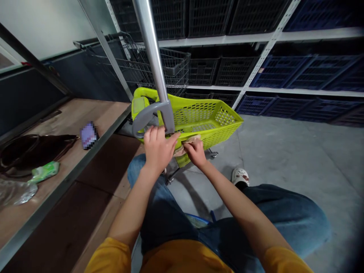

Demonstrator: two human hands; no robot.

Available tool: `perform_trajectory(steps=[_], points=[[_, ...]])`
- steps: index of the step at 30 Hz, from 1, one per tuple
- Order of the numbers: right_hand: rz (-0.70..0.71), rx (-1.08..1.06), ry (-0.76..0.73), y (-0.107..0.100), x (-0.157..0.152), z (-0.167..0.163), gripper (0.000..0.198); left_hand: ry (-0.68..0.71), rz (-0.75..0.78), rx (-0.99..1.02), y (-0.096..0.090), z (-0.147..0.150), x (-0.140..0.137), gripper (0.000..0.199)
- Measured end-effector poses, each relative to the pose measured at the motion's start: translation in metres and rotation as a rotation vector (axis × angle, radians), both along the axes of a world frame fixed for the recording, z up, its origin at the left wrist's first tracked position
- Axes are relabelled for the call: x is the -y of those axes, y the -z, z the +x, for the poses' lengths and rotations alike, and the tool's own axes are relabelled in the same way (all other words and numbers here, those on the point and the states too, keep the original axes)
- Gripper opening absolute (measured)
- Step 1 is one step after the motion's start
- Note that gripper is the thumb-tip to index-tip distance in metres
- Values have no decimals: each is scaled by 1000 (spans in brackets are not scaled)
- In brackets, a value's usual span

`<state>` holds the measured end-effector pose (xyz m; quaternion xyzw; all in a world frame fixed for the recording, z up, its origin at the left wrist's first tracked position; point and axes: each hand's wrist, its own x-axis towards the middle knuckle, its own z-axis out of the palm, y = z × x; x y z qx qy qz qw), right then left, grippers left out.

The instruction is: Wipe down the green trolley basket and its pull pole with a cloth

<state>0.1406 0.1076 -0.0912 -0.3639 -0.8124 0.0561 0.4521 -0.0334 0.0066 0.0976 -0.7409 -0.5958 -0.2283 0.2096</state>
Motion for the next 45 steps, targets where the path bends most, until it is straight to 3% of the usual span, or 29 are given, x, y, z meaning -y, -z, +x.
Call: perform_trajectory(steps=[8,15,20,23,30,33,38,45], points=[[-98,4,17,47,31,-6,29,6,-1,-15,-1,1,0,30],[-95,-51,104,56,49,-17,32,8,16,-26,-2,0,5,30],[-52,106,9,32,37,4,24,-9,11,-38,-2,-3,9,30],[-45,99,26,17,26,25,19,-4,17,-53,-1,-7,11,29],[2,-395,484,-22,-4,79,16,54,63,-68,2,-23,17,27],[45,-488,592,-42,-2,89,17,85,69,-68,2,-30,19,26],[68,-322,468,-57,35,65,26,137,93,-81,2,-32,16,24],[81,-129,103,-86,76,17,40,195,67,-78,-2,-19,8,25]])
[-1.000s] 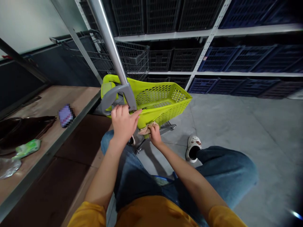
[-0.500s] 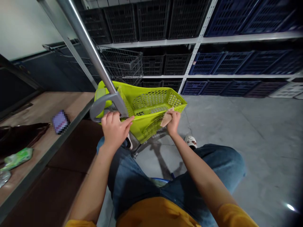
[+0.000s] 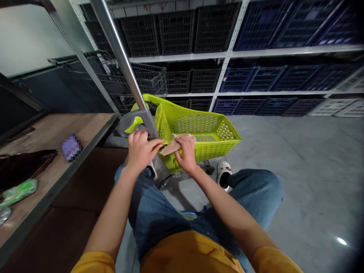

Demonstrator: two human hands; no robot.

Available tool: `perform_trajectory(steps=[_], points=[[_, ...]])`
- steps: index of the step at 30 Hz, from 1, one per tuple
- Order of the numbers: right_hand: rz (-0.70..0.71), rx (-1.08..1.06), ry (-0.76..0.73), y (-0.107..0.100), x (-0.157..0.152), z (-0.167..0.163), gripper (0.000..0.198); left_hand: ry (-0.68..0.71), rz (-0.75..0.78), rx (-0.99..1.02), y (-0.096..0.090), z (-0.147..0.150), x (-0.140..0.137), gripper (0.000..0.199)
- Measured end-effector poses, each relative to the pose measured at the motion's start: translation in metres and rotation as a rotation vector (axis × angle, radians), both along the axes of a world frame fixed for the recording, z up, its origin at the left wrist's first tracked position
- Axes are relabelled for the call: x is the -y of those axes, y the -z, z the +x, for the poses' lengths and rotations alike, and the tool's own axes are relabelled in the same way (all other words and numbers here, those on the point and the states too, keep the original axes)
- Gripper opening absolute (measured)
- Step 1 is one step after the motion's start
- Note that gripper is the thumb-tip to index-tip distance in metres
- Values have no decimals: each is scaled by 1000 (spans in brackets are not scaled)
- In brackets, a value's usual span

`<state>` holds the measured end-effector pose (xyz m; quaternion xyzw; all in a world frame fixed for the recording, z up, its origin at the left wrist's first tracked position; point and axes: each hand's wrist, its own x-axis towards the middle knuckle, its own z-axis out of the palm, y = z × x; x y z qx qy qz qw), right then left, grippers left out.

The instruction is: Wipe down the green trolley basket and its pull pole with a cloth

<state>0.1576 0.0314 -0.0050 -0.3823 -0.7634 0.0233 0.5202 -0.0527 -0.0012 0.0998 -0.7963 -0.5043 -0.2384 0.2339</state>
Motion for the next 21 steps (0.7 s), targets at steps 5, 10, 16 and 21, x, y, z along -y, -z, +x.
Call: perform_trajectory(steps=[5,10,16,21], points=[[-53,173,46,-2,-8,39,35,46,-13,-2,-3,4,-4,24],[-93,374,271,25,1,130,41,76,-38,-2,-2,5,-6,24],[-116,299,658,52,21,212,48,91,-57,49,2,1,-9,24],[-90,126,648,57,12,209,51,14,42,183,18,7,8,22]])
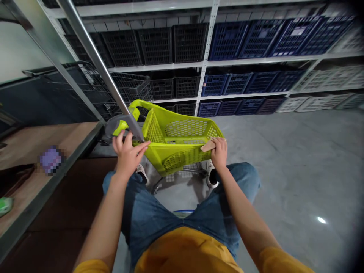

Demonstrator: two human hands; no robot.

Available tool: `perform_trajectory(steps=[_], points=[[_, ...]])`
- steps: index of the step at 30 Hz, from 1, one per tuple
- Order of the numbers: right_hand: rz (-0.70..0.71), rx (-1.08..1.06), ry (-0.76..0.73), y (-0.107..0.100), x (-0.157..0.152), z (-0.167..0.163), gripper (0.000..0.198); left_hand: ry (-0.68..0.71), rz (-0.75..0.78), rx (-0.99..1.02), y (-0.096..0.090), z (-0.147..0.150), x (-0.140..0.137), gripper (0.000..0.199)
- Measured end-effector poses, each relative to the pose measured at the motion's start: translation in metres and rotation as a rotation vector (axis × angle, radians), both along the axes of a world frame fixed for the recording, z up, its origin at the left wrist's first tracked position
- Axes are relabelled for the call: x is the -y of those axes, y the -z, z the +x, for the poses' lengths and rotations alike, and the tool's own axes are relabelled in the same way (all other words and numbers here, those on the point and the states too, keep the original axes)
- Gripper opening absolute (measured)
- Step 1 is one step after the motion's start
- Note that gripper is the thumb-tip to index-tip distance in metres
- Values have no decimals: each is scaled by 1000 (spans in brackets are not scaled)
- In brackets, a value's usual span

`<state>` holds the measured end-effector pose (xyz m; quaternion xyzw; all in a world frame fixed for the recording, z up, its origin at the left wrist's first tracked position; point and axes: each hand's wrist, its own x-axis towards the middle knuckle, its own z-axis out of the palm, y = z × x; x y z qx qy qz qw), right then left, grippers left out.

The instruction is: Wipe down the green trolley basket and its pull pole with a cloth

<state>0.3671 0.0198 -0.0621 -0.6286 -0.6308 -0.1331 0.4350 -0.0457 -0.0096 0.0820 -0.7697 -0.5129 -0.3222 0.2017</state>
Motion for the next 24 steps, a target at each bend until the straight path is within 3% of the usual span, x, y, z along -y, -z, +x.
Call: perform_trajectory(steps=[3,5,8,14,20,24], points=[[8,-40,-76,-2,-4,-9,40,-41,172,95,11,15,18,18],[-5,-55,-117,-4,-3,-13,36,53,240,47,13,29,23,19],[-17,-74,-162,-5,-3,-16,37,235,86,-167,6,47,14,25],[-59,-101,-161,-6,-20,-20,35,60,-261,-348,-3,48,-17,29],[-121,-52,-128,-15,-28,-28,22,90,-203,-361,1,42,-11,28],[-133,-31,-112,-31,-18,-84,25,75,-169,-351,6,42,-12,29]])
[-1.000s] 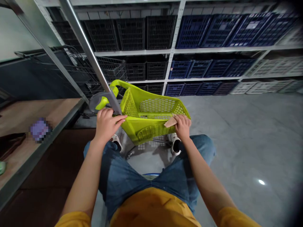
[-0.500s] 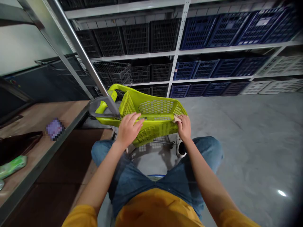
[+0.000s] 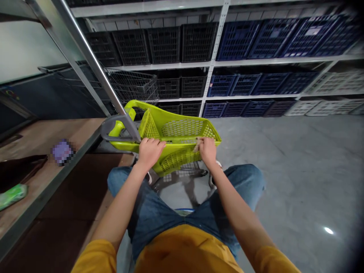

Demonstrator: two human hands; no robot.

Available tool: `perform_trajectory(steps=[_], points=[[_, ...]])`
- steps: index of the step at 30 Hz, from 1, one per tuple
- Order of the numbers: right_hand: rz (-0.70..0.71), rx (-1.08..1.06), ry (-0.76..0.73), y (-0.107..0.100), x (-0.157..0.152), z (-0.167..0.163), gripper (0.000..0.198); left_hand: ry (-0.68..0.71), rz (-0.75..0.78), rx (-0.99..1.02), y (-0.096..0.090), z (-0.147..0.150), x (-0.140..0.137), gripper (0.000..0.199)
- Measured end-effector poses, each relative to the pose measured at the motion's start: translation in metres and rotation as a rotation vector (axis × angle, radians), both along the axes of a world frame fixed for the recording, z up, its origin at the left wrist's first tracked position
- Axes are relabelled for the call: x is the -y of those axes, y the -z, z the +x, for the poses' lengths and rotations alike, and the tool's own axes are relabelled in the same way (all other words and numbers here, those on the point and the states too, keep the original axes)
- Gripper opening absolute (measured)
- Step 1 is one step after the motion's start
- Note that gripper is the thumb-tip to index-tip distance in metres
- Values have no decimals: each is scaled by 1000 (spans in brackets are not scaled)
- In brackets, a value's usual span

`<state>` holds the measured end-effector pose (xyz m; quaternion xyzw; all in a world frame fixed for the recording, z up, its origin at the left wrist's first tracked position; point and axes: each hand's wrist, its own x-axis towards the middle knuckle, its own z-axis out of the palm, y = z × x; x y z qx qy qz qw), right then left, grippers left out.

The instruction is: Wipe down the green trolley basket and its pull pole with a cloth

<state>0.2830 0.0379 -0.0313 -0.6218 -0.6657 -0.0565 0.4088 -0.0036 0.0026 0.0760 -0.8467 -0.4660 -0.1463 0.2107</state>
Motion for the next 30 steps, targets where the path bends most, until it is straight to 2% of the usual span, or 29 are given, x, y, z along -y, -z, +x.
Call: perform_trajectory(steps=[2,4,7,9,11,16,19,22,27,30], points=[[38,46,-138,-7,8,-39,31,2,8,9,3,-1,-2,30],[80,54,-192,-12,15,-69,39,5,11,30,6,-2,-3,30],[80,98,-251,-14,20,-77,46,12,5,60,8,-4,-4,29],[43,160,-291,-11,18,-55,47,19,9,63,9,-5,-3,29],[9,198,-273,-5,14,-17,46,22,24,52,9,-5,-3,29],[-10,73,-36,19,0,76,39,28,47,32,9,-4,-1,30],[35,-62,57,28,-4,86,40,28,46,40,8,-4,-1,30],[135,-151,81,28,-2,47,39,17,43,35,8,-5,-2,29],[161,-98,-129,10,17,-62,36,-7,33,13,9,-6,0,30],[143,-69,-205,-4,27,-103,32,-15,18,14,7,-7,3,30]])
